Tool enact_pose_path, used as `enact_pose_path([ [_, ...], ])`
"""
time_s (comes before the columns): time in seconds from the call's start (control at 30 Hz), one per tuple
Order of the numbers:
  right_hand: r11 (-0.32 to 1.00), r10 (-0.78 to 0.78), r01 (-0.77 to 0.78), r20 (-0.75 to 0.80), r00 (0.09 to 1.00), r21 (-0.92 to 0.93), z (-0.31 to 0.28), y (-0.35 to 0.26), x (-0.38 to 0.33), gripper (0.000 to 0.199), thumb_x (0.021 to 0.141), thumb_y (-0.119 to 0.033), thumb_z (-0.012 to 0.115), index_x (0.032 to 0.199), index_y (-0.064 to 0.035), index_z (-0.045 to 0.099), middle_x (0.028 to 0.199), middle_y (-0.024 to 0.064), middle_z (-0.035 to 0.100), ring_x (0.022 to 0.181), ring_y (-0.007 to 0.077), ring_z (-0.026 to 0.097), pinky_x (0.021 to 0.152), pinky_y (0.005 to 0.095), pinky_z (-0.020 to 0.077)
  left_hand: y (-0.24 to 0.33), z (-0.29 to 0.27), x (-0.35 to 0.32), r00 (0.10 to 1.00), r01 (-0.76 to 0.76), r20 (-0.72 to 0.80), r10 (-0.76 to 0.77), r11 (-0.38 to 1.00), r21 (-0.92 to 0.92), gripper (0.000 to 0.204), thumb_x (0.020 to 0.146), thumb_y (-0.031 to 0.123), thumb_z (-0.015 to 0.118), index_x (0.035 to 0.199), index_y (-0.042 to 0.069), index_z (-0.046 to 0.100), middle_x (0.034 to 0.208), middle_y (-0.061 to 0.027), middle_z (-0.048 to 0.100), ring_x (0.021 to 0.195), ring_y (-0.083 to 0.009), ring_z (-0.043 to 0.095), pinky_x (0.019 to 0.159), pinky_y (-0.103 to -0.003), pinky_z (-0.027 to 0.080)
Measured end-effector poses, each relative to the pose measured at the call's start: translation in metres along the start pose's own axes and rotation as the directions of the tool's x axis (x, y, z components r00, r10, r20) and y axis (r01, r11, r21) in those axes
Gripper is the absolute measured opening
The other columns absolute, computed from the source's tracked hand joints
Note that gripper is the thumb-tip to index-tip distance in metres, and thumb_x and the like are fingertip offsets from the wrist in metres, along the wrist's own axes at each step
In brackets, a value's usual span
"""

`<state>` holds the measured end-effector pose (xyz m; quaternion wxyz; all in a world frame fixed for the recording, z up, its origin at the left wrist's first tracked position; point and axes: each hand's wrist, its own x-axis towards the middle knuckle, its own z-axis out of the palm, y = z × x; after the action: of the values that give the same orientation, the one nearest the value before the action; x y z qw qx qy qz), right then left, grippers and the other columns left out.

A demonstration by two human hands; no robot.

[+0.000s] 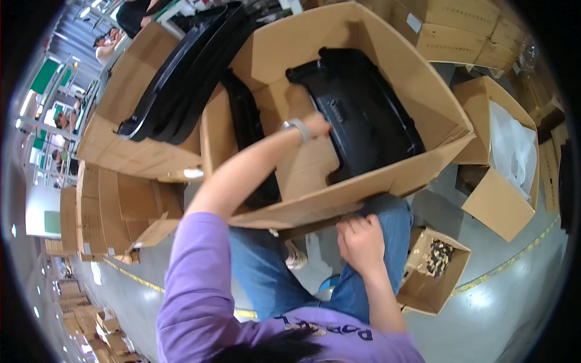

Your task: The person takes plastic components from a box, peels and applies adhesive pads onto them by hand, and stacks the completed components into cardboard boxes.

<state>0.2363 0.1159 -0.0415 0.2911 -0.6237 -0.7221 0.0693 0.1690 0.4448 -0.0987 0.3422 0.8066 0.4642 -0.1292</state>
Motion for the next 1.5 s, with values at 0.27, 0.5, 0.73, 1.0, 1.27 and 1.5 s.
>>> enact_pose_path([
  [0.27,0.99,-0.018,0.023,-0.042,0.999,0.136,-0.003,0.002,-0.001,0.011,0.066,-0.008,0.068,0.076,-0.0088,0.063,0.067,0.004,0.06,0.065,0.0197,0.058,0.067,0.0335,0.0414,-0.064,0.105,0.057,0.88,0.194,-0.306,-0.363,0.863,-0.466,0.049,0.077,0.041,0.065,0.095,-0.005,0.067,0.099,-0.0261,0.065,0.096,-0.0389,0.062,0.086,-0.043,0.048],
  [0.5,0.988,-0.025,0.035,-0.069,0.997,0.15,-0.009,0.003,-0.001,0.01,0.068,-0.007,0.068,0.075,-0.0099,0.061,0.065,0.0039,0.057,0.064,0.0203,0.057,0.066,0.0339,0.0412,-0.02,-0.011,-0.026,0.848,0.157,-0.49,-0.2,0.979,-0.128,0.029,0.078,0.025,0.061,0.08,-0.003,0.069,0.088,-0.0268,0.065,0.087,-0.0412,0.063,0.079,-0.043,0.05],
  [0.73,0.997,-0.029,0.036,-0.097,0.995,0.064,-0.009,-0.009,-0.015,0.007,0.069,-0.007,0.067,0.073,-0.0078,0.061,0.066,0.0069,0.061,0.062,0.0234,0.059,0.067,0.0358,0.043,0.051,-0.112,-0.167,0.873,-0.125,-0.433,0.225,0.961,0.247,0.028,0.082,0.022,0.061,0.081,-0.006,0.069,0.074,-0.0269,0.062,0.073,-0.0358,0.065,0.069,-0.04,0.051],
  [1.0,0.859,0.301,-0.055,-0.415,0.859,0.509,-0.054,0.01,-0.069,0.011,0.072,0.001,0.065,0.082,-0.0041,0.066,0.067,0.0084,0.06,0.06,0.0203,0.059,0.057,0.0284,0.0455,0.108,-0.107,-0.291,0.586,-0.263,-0.44,0.681,0.672,0.692,0.033,0.089,0.021,0.055,0.066,-0.003,0.055,0.061,-0.0223,0.054,0.06,-0.0403,0.054,0.058,-0.048,0.042],
  [1.27,0.206,0.97,-0.271,-0.232,-0.068,0.94,-0.073,0.197,-0.323,0.019,0.09,-0.019,0.058,0.092,-0.0029,0.068,0.079,0.0028,0.067,0.071,0.0101,0.061,0.064,0.0236,0.0469,0.096,0.03,-0.379,0.753,-0.571,0.031,0.657,0.63,0.526,0.016,0.079,0.011,0.064,0.068,0.004,0.054,0.053,-0.0132,0.048,0.049,-0.0315,0.052,0.047,-0.04,0.039],
  [1.5,0.206,0.974,-0.963,0.057,0.219,0.173,0.05,0.284,-0.424,0.022,0.083,-0.021,0.058,0.096,-0.0072,0.068,0.088,0.0132,0.069,0.087,0.0301,0.067,0.079,0.0399,0.052,0.042,0.088,-0.36,0.771,-0.635,0.359,0.526,0.596,0.491,0.027,0.077,0.025,0.07,0.066,0.008,0.053,0.053,-0.0082,0.05,0.05,-0.0274,0.054,0.045,-0.038,0.039],
])
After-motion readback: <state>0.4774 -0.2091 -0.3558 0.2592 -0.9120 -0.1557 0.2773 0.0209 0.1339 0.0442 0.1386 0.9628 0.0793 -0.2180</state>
